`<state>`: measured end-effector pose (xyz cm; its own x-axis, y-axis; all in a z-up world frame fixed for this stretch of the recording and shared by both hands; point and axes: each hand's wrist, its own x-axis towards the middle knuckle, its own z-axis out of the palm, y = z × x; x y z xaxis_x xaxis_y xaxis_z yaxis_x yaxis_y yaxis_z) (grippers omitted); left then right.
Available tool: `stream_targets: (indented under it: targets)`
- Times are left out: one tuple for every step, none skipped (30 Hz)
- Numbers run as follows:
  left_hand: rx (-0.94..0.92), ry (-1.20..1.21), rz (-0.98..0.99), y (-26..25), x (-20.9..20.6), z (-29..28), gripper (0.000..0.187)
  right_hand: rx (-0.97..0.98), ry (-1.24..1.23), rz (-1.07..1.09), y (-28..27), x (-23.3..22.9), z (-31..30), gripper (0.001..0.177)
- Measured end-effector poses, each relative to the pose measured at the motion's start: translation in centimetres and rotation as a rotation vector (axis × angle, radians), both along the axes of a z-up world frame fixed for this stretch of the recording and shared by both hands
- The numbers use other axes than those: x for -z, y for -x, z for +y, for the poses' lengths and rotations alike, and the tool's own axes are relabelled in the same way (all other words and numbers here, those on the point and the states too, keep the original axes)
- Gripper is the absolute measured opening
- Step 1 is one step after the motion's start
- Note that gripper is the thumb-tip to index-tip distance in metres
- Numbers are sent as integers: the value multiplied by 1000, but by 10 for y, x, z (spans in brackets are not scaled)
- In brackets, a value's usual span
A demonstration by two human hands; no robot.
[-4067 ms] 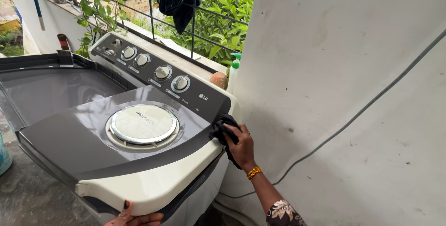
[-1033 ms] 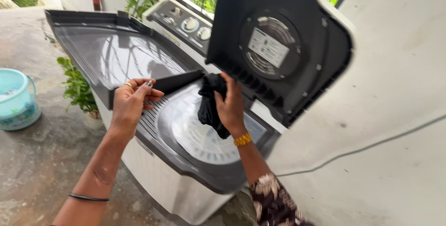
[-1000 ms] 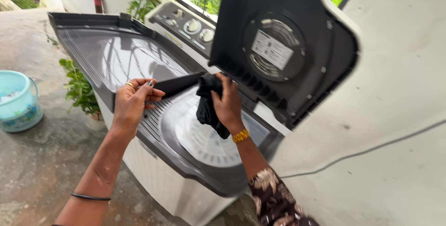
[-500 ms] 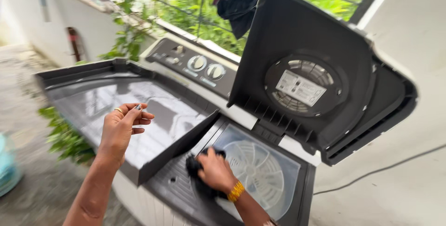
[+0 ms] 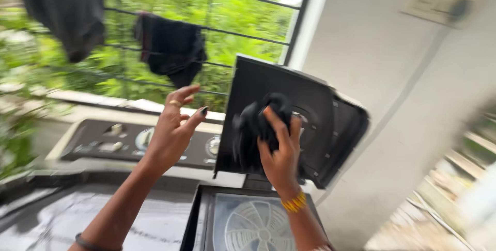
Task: The person wipes the exterior surfaces, control panel, and the inside of the spinner compartment of a washing machine using a cloth.
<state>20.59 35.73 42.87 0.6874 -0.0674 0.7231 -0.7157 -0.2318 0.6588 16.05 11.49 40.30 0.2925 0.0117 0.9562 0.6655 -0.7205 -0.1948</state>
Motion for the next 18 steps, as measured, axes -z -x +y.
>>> stream_targets:
  targets:
    - [42,-6,-3,-9,-6,-8,53,42,-6,-3,-7,-1,4,60]
    - [97,-41,32,-20,-10,-15,64,101,-96,-98,-20,-2,9,60]
    - [151,-77,66,-31,-11,-20,76,158,-183,-197,-34,-2,12,60]
    - [182,-77,60,-44,-10,-27,77,250,-138,-182,-51,-2,14,65]
    - [221,-50,56,-59,-10,-36,79,342,-93,-166,-67,-1,16,71]
    - [260,-27,54,-73,-8,-44,84,327,-94,-64,-81,5,19,71]
    - [290,-32,49,-84,-4,-50,84,310,-97,37,-94,12,22,71]
    - [349,15,110,-94,0,-56,85,366,-73,120,-106,24,28,70]
    - [408,59,173,-101,4,-63,86,422,-52,204,-117,37,34,68]
    - [437,50,167,-105,6,-70,86,492,35,111,-127,48,33,62]
    - [330,13,201,-106,8,-75,85,562,126,21,-134,60,28,56]
    - [215,-26,239,-105,9,-79,85,553,171,232,-138,76,26,39]
    - [238,-34,236,-105,8,-81,85,537,212,443,-140,92,23,25]
    - [152,-34,161,-101,9,-81,83,567,399,460,-137,114,21,17]
    - [67,-33,84,-97,10,-84,82,593,586,478,-130,136,17,15]
    - [77,-31,88,-91,9,-87,82,602,588,484,-119,156,12,15]
    - [-42,-55,-13,-85,9,-90,89,602,584,331,-107,173,8,22]
    - [-168,-79,-116,-80,7,-91,98,592,579,174,-103,180,4,39]
